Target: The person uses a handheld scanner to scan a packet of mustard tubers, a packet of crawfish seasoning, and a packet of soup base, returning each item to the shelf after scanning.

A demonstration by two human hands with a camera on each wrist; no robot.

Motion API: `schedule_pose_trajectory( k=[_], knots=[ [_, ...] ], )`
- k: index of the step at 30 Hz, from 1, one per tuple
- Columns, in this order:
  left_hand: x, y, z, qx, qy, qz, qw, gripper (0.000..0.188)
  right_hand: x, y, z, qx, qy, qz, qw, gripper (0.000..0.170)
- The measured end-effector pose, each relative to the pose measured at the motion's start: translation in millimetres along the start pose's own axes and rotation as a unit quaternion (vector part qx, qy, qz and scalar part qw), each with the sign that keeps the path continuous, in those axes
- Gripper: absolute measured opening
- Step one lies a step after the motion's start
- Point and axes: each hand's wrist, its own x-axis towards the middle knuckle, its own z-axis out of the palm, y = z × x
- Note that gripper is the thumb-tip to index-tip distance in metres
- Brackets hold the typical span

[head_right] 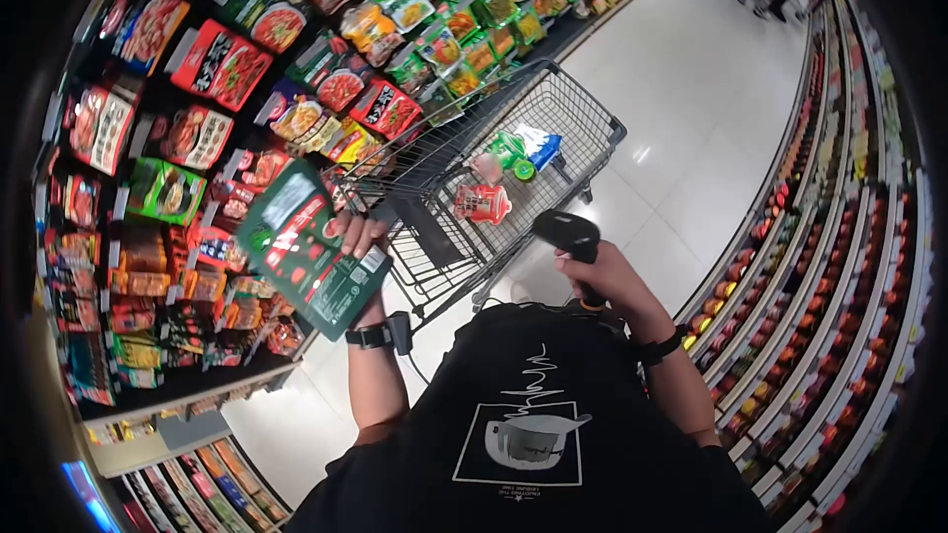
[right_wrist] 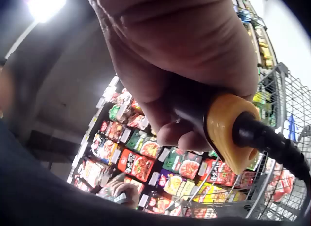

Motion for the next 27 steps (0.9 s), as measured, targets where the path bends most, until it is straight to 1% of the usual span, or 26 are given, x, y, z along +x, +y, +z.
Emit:
schedule_pose_trajectory(
  k=[1,2,3,4,5,7,8,11,12,15,17,20,22,25,26,27],
  knots=[
    [0,-4,-10,-0.057,0.016,-0.019,0.998,0.028,-2,-9,10,-0.034,-0.022,-0.006,0.999,0.029],
    [-5,-8,-16,-0.053,0.018,-0.025,0.998,0.029,-9,-25,21,-0.074,-0.046,-0.007,0.996,0.031],
    [-9,-16,-12,-0.049,0.022,-0.032,0.998,0.029,-4,-23,28,-0.119,-0.074,-0.005,0.99,0.035],
    [-11,-23,-10,-0.036,0.01,-0.034,0.999,0.032,-11,-36,42,-0.138,-0.095,-0.012,0.986,0.035],
    [-11,-27,-14,0.0,-0.029,-0.035,0.999,0.033,-16,-50,56,-0.155,-0.114,-0.02,0.981,0.035],
    [-12,-34,-21,0.049,-0.039,-0.029,0.998,0.033,-12,-48,74,-0.164,-0.149,-0.027,0.975,0.038],
    [-13,-34,-23,0.094,-0.057,-0.03,0.993,0.032,-10,-46,81,-0.168,-0.167,-0.029,0.971,0.04],
    [-13,-42,-24,0.14,-0.063,-0.006,0.988,0.031,-7,-47,93,-0.187,-0.174,-0.026,0.966,0.041],
    [-11,-41,-28,0.17,-0.097,-0.005,0.981,0.035,-7,-48,94,-0.189,-0.173,-0.022,0.967,0.042],
    [-14,-40,-35,0.191,-0.096,-0.012,0.977,0.041,-11,-57,100,-0.202,-0.172,0.002,0.964,0.043],
    [-15,-43,-47,0.172,-0.081,-0.005,0.982,0.04,-15,-69,105,-0.226,-0.175,0.031,0.958,0.044],
    [-16,-42,-55,0.172,-0.079,-0.004,0.982,0.043,-9,-57,108,-0.224,-0.175,0.022,0.959,0.048],
    [-15,-41,-49,0.169,-0.093,-0.002,0.981,0.045,-8,-53,111,-0.21,-0.165,0.014,0.964,0.048],
    [-15,-30,-55,0.175,-0.083,-0.042,0.98,0.048,-5,-50,112,-0.194,-0.134,-0.018,0.972,0.046],
    [-18,-21,-51,0.2,-0.057,-0.055,0.977,0.051,-5,-49,111,-0.188,-0.123,-0.03,0.974,0.045],
    [-21,-6,-57,0.261,-0.014,-0.083,0.962,0.035,-6,-53,110,-0.188,-0.1,-0.016,0.977,0.043]
  ],
)
